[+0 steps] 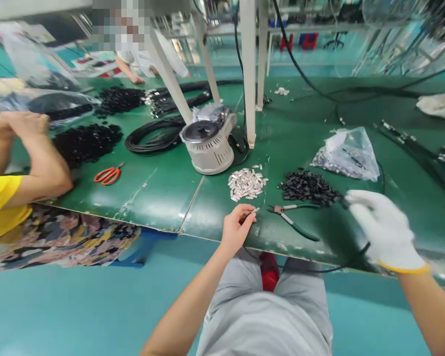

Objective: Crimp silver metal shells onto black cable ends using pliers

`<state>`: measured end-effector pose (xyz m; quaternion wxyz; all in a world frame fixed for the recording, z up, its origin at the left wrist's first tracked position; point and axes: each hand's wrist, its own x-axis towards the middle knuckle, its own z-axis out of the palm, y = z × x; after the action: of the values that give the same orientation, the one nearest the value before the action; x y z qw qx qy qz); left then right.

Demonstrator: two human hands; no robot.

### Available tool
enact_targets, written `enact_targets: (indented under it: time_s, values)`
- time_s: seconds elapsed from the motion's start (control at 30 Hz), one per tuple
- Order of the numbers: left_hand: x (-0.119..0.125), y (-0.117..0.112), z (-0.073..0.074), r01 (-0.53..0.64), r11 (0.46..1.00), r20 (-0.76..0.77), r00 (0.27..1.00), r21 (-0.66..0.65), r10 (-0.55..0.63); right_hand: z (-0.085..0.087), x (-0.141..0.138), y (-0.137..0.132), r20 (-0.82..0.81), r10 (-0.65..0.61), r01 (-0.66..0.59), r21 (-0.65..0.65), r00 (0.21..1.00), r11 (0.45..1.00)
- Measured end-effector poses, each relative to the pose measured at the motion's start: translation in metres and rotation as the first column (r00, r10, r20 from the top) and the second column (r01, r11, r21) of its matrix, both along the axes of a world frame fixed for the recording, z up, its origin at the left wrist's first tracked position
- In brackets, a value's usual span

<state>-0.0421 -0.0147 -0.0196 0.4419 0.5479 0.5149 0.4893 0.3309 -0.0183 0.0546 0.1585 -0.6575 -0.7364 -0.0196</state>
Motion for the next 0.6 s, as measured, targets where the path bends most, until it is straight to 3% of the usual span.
enact_targets:
  time_s: [0.07, 0.13, 0.37, 0.47, 0.6]
  values:
    - [0.001, -0.001, 0.0, 0.007, 1.0, -0.049, 0.999, 0.003, -0.007, -0.009, -0.029, -0.001, 0.028, 0.222, -0.218, -0.113, 0.975, 0.969]
    - [0.002, -0.001, 0.001, 0.007, 1.0, -0.09, 0.996, 0.014, -0.006, -0.015, -0.052, 0.0, 0.073, 0.338, -0.324, -0.149, 0.938, 0.934]
    - [0.003, -0.002, 0.0, 0.104, 0.964, -0.361, 0.933, 0.244, -0.009, -0.009, -0.062, 0.012, 0.186, 0.421, -0.373, -0.245, 0.888, 0.895]
    - [0.003, -0.004, -0.004, 0.138, 0.958, -0.397, 0.917, 0.253, -0.027, -0.004, -0.065, 0.021, 0.179, 0.465, -0.395, -0.323, 0.867, 0.86]
    - [0.003, -0.005, -0.007, 0.061, 0.977, -0.345, 0.938, 0.204, 0.013, -0.004, -0.071, 0.032, 0.191, 0.526, -0.443, -0.352, 0.829, 0.825]
